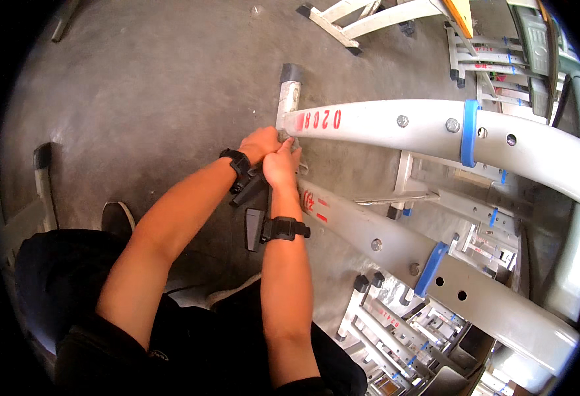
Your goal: The person wipes the legs and frame of a desk and chairs using a cloth by hand.
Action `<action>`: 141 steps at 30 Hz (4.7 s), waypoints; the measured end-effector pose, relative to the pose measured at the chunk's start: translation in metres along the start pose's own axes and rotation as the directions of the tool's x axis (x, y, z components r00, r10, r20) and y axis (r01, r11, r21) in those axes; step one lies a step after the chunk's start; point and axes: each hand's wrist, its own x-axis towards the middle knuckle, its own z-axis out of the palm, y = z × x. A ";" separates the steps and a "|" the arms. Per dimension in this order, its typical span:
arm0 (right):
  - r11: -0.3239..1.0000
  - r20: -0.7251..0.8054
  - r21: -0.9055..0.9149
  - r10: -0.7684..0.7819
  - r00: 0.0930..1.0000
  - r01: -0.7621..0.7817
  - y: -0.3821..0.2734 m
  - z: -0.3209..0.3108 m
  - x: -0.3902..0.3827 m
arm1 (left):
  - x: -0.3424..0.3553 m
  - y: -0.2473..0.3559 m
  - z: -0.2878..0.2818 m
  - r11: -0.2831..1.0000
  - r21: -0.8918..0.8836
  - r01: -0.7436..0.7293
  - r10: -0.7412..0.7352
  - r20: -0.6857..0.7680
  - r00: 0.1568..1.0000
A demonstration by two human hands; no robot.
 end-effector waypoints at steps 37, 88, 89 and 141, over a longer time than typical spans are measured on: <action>0.998 -0.185 -0.041 -0.052 0.981 0.045 0.019 0.018 -0.103 | -0.068 -0.035 -0.003 0.931 0.246 -0.271 0.129 0.472 0.872; 0.966 -0.559 0.257 0.167 0.812 -0.022 0.142 0.030 -0.108 | -0.123 -0.009 0.087 0.987 0.141 -0.076 0.023 0.346 0.938; 0.968 -0.523 0.247 0.181 0.833 -0.055 0.136 0.029 -0.106 | -0.122 -0.014 0.088 0.990 0.128 -0.062 0.017 0.324 0.946; 0.366 0.071 0.916 0.253 0.965 -0.163 0.079 0.039 -0.058 | -0.107 0.005 -0.016 0.868 0.239 -0.435 0.319 0.402 0.858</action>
